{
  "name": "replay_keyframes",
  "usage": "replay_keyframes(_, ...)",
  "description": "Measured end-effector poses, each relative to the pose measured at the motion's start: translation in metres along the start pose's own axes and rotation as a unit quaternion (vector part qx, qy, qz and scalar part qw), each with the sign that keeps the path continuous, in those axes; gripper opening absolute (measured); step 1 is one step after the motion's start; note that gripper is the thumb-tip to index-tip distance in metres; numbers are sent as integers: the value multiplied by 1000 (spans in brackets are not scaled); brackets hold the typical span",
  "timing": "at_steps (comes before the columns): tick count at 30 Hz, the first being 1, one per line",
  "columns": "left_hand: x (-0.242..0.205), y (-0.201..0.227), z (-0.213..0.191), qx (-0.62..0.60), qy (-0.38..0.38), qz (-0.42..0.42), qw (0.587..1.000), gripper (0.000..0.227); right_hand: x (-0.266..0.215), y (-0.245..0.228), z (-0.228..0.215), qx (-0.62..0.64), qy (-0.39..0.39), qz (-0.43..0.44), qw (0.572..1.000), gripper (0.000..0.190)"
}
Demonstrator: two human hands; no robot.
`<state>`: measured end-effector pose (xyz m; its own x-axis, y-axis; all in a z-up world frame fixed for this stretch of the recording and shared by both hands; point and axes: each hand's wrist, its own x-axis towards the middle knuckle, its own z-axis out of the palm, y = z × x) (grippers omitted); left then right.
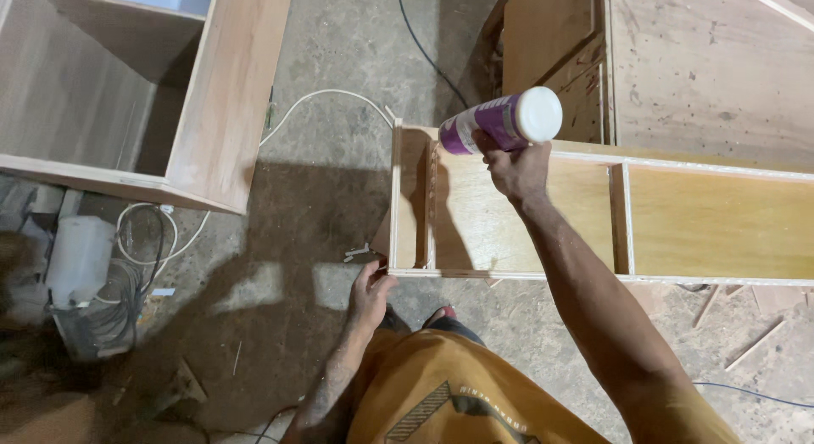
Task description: The person applies wood glue from a bottle onto the edges of a long wooden shelf assembly by hand, moving the bottle along the joints and interior partitions.
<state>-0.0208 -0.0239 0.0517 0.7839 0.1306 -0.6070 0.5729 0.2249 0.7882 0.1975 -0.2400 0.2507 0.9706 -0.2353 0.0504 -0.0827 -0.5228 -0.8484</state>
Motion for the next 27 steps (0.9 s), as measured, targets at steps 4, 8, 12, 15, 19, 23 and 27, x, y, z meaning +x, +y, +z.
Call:
replay_keyframes(4,-11,-2,-8,12,-15,-19,1000,63,-13,-16,-12,2,9,-2,1000,36)
replay_keyframes(8,-18,12,-3,20,-24,-29,999,63,-5,-4,-22,-34,16,11,999,39)
replay_keyframes(12,-21,8,2,7,-4,-38,999,67,-6,9,-39,-54,20,36,998,39)
replay_keyframes(15,-14,9,5,-16,1,-44,999,64,0,22,-48,-51,33,35,998,34)
replay_keyframes(19,-7,3,7,-28,33,-26,999,73,7,41,-66,-77,58,5,995,33)
replay_keyframes(23,-7,-4,7,-35,40,-6,999,67,13,64,-88,-121,63,-23,990,39)
replay_keyframes(27,-11,-5,8,-48,52,-4,998,67,11,59,-117,-152,72,-12,986,41)
